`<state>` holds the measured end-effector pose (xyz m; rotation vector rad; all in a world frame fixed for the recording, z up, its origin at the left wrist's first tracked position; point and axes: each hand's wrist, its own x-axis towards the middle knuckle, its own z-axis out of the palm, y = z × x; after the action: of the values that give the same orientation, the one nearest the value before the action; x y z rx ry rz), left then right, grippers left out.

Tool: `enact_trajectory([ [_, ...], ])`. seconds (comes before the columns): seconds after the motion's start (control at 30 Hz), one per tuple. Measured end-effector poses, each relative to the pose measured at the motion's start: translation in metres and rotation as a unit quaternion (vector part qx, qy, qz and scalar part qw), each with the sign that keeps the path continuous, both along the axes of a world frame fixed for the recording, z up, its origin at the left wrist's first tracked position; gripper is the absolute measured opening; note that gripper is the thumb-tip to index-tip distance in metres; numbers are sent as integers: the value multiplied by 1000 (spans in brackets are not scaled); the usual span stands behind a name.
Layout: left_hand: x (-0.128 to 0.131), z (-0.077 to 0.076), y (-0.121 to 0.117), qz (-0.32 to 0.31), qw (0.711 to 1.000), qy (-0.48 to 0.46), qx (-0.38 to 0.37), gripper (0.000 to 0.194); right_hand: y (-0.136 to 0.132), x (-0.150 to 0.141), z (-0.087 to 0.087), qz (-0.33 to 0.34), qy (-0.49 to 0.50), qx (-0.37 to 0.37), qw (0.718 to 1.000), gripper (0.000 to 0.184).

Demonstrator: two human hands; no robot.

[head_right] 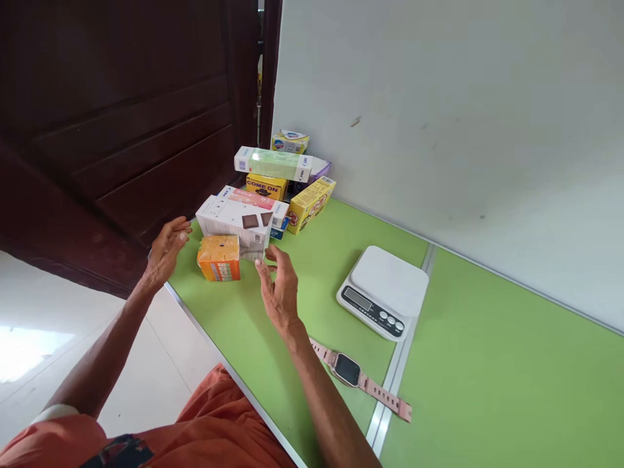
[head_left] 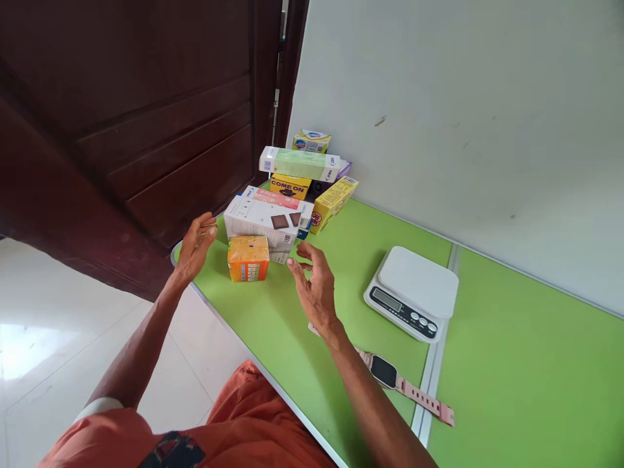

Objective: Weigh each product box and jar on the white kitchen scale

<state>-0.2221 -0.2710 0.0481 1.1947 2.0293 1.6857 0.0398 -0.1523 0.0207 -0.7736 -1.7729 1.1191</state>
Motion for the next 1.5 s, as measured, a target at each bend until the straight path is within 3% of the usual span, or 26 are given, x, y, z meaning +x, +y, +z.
enact_trajectory([
  [0.1,-12,17,24,-44,999,-6,-25,76,26,-4,-7,-16,-18,50,998,65],
  [0.2,-12,30,45,-130,990,-8,-48,68,45,-17,-13,9,-35,43,998,82],
  [0.27,-11,33,54,-165,985,-14,-51,69,53,-27,-14,16,-38,25,999,81],
  [0.53,-32,39,63,-171,981,-15,-91,89,60,-45,-10,-4,14,-17,1000,69],
  [0.63,-28,53,67,-188,980,5,-68,90,57,-39,2,-8,47,-19,999,67],
  [0.77,-8,85,70,-218,974,60,-37,92,49,-15,32,-22,72,-17,997,76],
  [0.9,29,117,71,-226,962,150,-7,90,42,27,62,-51,80,1,995,78],
  [1.0,71,128,78,-230,953,192,38,86,42,70,78,-79,93,9,993,78],
  [1.1,120,118,97,-243,949,178,88,81,48,119,87,-104,96,11,990,79],
  [1.27,196,72,154,-316,942,25,113,80,70,194,89,-190,58,-6,980,76],
  [1.37,225,49,187,-353,931,-45,88,80,86,222,80,-234,22,-34,971,77],
  [1.5,243,33,216,-381,920,-72,55,83,101,239,66,-255,13,-71,964,81],
])
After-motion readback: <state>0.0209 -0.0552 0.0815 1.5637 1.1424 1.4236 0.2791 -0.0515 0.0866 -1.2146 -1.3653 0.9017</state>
